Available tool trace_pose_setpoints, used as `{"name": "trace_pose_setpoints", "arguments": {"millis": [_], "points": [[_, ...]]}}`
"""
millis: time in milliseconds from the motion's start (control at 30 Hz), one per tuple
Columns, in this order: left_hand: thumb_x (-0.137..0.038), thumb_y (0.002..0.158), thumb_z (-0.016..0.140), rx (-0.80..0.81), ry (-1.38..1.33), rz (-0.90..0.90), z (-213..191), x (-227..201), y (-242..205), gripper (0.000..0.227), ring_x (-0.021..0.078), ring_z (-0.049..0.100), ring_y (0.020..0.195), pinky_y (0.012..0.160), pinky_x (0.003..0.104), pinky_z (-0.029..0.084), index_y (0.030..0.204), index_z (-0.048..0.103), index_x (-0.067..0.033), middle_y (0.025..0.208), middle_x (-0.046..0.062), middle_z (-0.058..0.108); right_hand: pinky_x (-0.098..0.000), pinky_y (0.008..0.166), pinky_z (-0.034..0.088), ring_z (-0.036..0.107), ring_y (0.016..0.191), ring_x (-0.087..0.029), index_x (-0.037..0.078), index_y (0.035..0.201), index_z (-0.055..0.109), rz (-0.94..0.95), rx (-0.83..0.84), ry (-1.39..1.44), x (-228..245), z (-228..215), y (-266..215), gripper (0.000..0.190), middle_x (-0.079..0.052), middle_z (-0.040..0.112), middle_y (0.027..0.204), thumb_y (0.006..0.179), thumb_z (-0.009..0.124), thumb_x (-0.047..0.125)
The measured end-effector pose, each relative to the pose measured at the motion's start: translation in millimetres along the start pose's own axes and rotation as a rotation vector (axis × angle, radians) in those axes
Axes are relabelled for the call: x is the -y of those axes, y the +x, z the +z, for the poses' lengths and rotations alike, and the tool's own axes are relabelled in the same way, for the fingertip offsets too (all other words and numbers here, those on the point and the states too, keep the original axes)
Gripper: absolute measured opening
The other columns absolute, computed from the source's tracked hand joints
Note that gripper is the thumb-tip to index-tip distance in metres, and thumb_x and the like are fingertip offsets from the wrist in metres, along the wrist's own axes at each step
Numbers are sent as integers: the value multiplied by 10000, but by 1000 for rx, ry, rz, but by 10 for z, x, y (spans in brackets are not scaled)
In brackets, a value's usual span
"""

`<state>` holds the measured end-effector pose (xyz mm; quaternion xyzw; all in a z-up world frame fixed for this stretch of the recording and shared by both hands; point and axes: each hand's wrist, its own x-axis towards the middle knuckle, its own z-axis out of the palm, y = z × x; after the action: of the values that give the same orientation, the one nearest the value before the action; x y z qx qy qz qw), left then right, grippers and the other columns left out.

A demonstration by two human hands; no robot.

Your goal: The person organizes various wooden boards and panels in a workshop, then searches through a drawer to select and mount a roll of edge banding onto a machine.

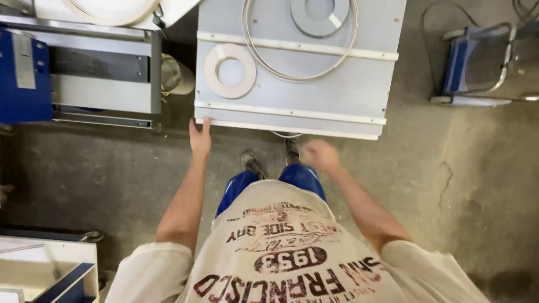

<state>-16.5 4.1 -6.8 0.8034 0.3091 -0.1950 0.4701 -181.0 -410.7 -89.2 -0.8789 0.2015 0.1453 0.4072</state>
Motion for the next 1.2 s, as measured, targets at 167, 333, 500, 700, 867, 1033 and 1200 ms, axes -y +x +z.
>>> {"name": "trace_pose_setpoints", "arguments": {"millis": [167,333,500,700,867,1033,1200], "points": [[-772,947,610,185,294,-156,58,775,-327,1036,332,429,1466,1208,534,380,1617,296,-46,1604,216,410,-506,1172,413,601,1306,-355,178,1608,344,-17,583,-405,16,1166,305,688,-154,465,1568,978,522,390],[-694,924,661,294,408,-116,134,1197,-755,871,354,571,1343,1115,531,483,1496,507,-54,1429,216,612,-522,1088,473,621,1284,-353,93,1461,522,54,576,-376,52,1677,787,606,-166,629,1378,964,609,428],[-583,1013,581,451,502,-108,20,1160,-1003,738,363,577,1331,1113,531,495,1561,430,-113,1450,206,595,-520,1160,405,546,1354,-373,49,1485,498,194,585,-213,-174,1950,780,682,-185,546,1469,978,579,497],[-564,1042,580,486,475,-16,-189,1122,-921,705,362,571,1346,1109,521,491,1506,495,-40,1418,224,609,-518,1269,303,434,1458,-404,-18,1522,462,385,579,15,-51,1960,747,813,-214,421,1604,999,535,600],[-544,1039,592,458,432,-3,-267,1134,-839,669,345,570,1352,1107,505,481,1494,517,-59,1468,195,583,-546,1179,421,577,1260,-352,28,1500,418,731,-68,1704,-570,2382,842,477,-95,520,1414,1042,519,110],[-564,1023,586,479,505,51,-105,1048,-865,681,324,594,1331,1105,497,493,1490,531,-72,1463,188,591,-564,1070,499,623,1263,-379,51,1517,387,842,-20,1468,-277,2293,761,446,-153,528,1467,1073,401,99],[-498,1040,577,484,548,90,148,993,-904,627,330,586,1342,1113,480,496,1490,532,-63,1456,214,583,-372,649,594,755,780,-269,35,1179,604,960,-68,1294,-665,2829,413,226,-96,713,1003,957,601,75]]}}
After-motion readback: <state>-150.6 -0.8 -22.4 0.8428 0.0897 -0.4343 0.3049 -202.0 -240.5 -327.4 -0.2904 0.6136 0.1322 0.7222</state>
